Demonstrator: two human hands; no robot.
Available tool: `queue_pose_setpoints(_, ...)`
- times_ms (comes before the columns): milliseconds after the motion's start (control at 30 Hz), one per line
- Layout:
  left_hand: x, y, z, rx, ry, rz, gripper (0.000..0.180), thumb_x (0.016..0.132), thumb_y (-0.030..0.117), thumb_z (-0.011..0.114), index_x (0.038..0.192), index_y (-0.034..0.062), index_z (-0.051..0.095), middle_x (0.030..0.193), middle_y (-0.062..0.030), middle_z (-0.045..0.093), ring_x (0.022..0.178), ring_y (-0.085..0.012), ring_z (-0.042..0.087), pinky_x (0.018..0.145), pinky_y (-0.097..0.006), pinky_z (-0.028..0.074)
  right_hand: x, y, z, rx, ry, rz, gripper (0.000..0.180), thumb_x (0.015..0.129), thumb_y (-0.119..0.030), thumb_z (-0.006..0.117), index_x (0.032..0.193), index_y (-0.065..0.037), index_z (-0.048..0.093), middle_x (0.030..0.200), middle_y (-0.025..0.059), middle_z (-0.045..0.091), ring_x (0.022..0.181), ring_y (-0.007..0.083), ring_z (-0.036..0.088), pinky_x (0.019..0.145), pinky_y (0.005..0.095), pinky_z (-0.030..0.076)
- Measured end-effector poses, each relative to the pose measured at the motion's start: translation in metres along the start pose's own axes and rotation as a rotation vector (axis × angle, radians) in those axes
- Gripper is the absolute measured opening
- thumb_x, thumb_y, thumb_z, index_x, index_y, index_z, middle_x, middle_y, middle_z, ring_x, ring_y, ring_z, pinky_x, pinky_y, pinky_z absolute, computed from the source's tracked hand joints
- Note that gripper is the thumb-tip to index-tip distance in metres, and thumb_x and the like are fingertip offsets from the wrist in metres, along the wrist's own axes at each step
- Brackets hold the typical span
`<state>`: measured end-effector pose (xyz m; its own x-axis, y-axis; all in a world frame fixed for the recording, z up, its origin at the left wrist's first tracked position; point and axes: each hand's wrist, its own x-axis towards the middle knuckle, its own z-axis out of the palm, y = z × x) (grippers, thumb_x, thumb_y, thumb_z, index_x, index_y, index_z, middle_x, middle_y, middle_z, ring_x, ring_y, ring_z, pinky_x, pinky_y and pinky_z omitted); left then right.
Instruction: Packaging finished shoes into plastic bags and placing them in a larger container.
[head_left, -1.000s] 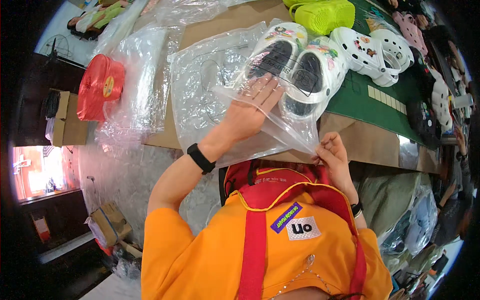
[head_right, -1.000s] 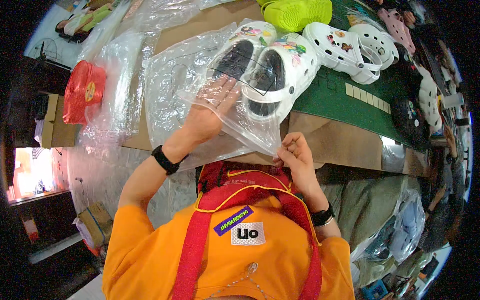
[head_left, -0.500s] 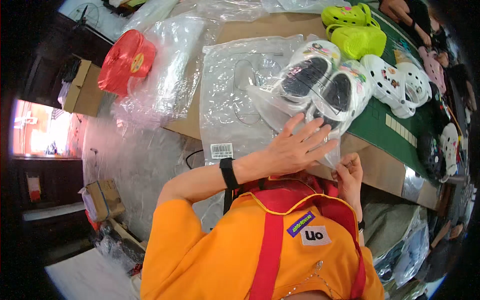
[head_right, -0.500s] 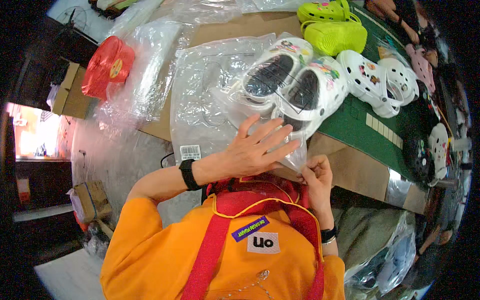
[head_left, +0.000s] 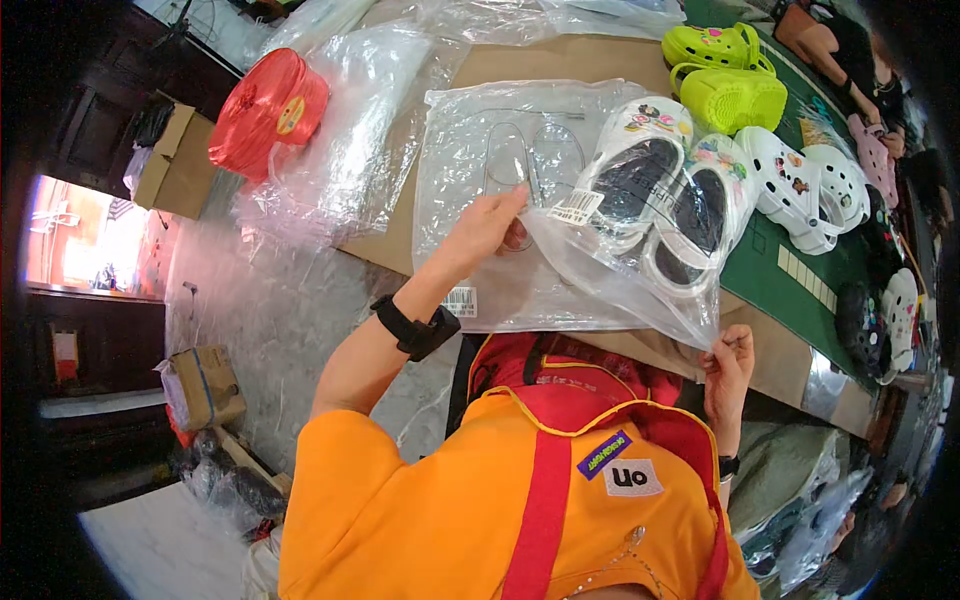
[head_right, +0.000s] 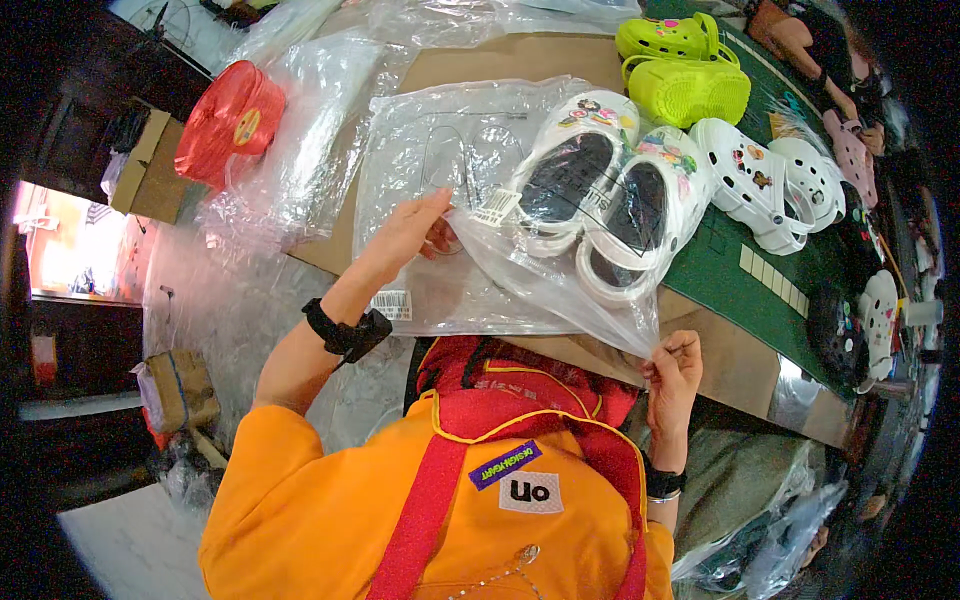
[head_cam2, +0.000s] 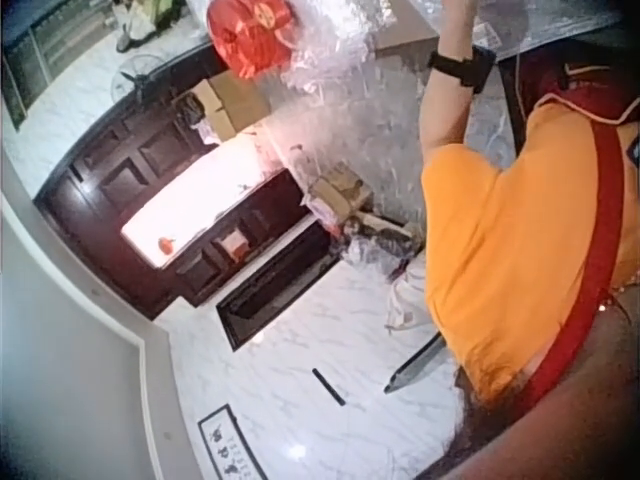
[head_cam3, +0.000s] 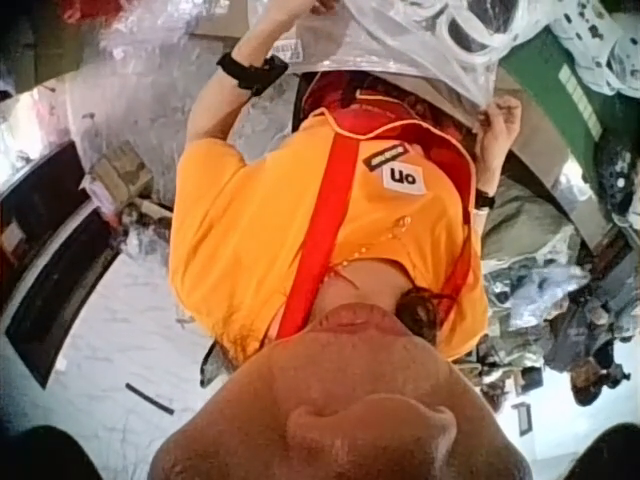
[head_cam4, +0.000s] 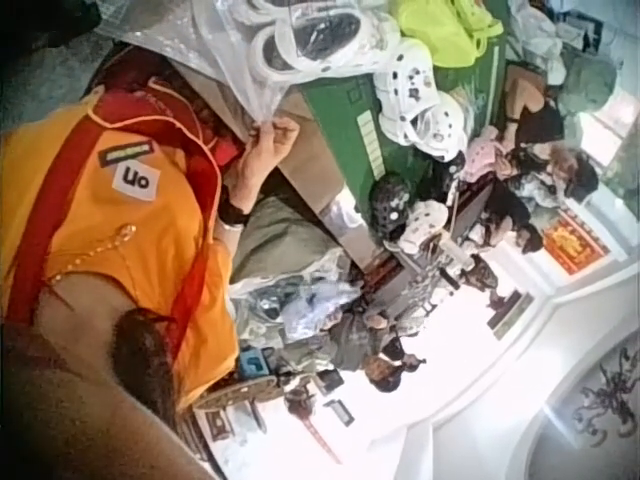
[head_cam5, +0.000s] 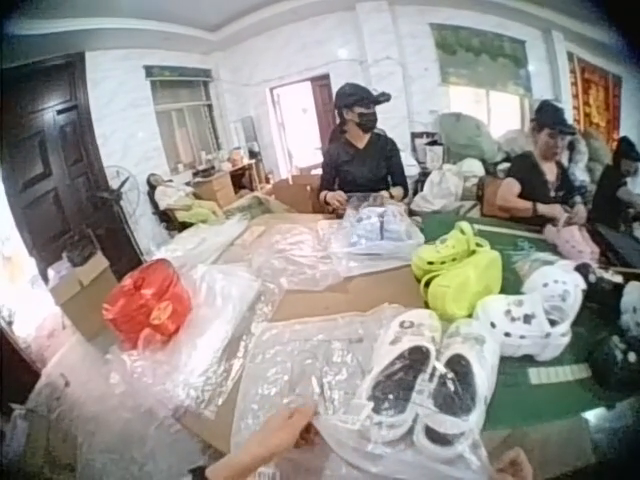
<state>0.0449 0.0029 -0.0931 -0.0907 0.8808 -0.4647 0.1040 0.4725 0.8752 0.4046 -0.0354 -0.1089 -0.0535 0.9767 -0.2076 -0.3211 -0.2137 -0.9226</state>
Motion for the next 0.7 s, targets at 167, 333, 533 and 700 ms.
queue_pose_setpoints(167, -0.002, -0.005, 0.011, -0.031, -0.035, 0.023, 0.039, 0.088, 0.038, 0.050, 0.077, 0.0013, 0.058, 0.065, -0.0041, 0.055, 0.056, -0.0117, 0.053, 0.048, -0.025, 0.043, -0.003, -0.001, 0.003, -0.006, 0.019, -0.009, 0.016, 0.081, -0.001, 0.055, 0.088, -0.010, 0.043, 0.074, -0.0023, 0.047, 0.058, 0.0063, 0.047, 0.053, 0.0180, 0.037)
queue_pose_setpoints(333, 0.005, -0.018, 0.003, -0.081, 0.088, 0.174, 0.029, 0.088, 0.029, 0.053, 0.074, 0.0039, 0.056, 0.062, -0.0009, 0.052, 0.051, -0.0081, 0.047, 0.046, -0.023, 0.040, -0.001, 0.006, -0.012, -0.046, 0.077, -0.045, 0.018, 0.080, -0.001, 0.056, 0.088, -0.011, 0.043, 0.074, -0.0021, 0.048, 0.059, 0.0068, 0.047, 0.053, 0.0180, 0.037)
queue_pose_setpoints(533, 0.006, -0.026, 0.001, 0.035, 0.157, 0.192, 0.029, 0.089, 0.027, 0.052, 0.075, 0.0024, 0.055, 0.060, -0.0005, 0.051, 0.051, -0.0073, 0.047, 0.045, -0.022, 0.038, -0.005, 0.010, -0.008, 0.032, 0.006, -0.045, 0.020, 0.080, 0.002, 0.054, 0.089, -0.010, 0.041, 0.073, -0.0014, 0.044, 0.062, 0.0079, 0.044, 0.056, 0.0201, 0.036)
queue_pose_setpoints(700, 0.014, -0.031, 0.001, 0.341, 0.362, 0.410, 0.030, 0.088, 0.025, 0.052, 0.074, -0.0013, 0.055, 0.058, -0.0056, 0.051, 0.051, -0.0112, 0.049, 0.048, -0.029, 0.039, -0.013, 0.008, 0.001, -0.127, -0.031, -0.020, 0.019, 0.081, 0.000, 0.057, 0.089, -0.009, 0.042, 0.075, -0.0002, 0.051, 0.061, 0.0075, 0.049, 0.054, 0.0194, 0.040)
